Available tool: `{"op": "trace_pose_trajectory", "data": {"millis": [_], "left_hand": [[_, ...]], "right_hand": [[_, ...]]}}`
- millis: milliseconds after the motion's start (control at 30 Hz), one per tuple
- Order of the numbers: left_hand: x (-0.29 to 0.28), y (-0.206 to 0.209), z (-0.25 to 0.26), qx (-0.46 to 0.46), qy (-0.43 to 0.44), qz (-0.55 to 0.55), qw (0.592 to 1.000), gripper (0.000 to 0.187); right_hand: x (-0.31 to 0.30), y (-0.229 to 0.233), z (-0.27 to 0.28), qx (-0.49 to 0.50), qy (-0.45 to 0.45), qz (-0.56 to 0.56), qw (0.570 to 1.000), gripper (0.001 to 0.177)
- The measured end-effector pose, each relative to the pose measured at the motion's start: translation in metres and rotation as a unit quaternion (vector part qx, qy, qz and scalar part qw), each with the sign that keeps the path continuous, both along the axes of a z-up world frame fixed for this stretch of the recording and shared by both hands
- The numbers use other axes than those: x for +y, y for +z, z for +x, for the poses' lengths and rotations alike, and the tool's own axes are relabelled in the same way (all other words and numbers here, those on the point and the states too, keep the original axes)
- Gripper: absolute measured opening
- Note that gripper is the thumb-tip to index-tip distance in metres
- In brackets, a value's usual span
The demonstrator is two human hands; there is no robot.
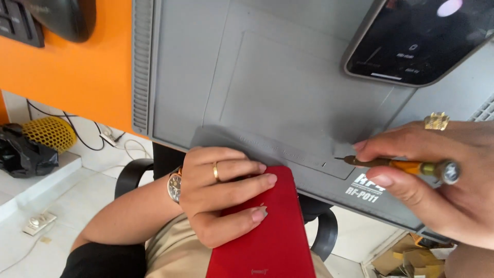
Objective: The person works on a red smartphone at a desk, using a screwdriver to remove screws from the bottom edge. They then apply a strip of masking tape across the back of the phone and place it on the desk.
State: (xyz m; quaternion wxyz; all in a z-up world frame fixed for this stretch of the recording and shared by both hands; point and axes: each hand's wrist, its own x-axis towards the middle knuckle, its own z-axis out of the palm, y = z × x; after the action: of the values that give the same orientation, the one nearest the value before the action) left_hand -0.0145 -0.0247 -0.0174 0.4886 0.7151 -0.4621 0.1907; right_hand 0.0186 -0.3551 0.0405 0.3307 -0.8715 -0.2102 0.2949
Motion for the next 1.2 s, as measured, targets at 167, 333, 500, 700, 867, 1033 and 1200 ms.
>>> {"op": "trace_pose_trajectory", "data": {"millis": [167,333,500,700,867,1033,1200], "left_hand": [[-0.001,-0.001,-0.003,-0.001,0.008,-0.013,1.0,0.015],[-0.001,-0.002,-0.005,-0.004,0.005,-0.018,1.0,0.014],[-0.002,-0.004,-0.005,-0.005,0.003,-0.015,1.0,0.015],[-0.001,-0.006,-0.005,-0.007,-0.001,-0.006,1.0,0.014],[0.003,0.002,-0.005,0.005,-0.014,-0.006,1.0,0.016],[0.005,0.04,0.01,0.037,-0.059,-0.002,0.998,0.014],[-0.007,0.061,0.017,0.098,-0.089,0.013,0.991,0.006]], "right_hand": [[0.005,0.0,0.001,-0.008,0.021,0.041,0.999,0.039],[0.009,0.005,0.0,-0.016,0.05,0.061,0.997,0.036],[0.011,0.009,0.0,-0.038,0.063,0.061,0.995,0.035],[0.008,0.01,0.0,-0.04,0.043,0.056,0.997,0.032],[0.005,0.024,0.0,-0.033,-0.021,0.034,0.999,0.027],[0.001,0.037,0.002,-0.041,-0.03,0.075,0.996,0.019],[-0.023,0.021,-0.005,-0.059,-0.069,0.248,0.964,0.022]]}}
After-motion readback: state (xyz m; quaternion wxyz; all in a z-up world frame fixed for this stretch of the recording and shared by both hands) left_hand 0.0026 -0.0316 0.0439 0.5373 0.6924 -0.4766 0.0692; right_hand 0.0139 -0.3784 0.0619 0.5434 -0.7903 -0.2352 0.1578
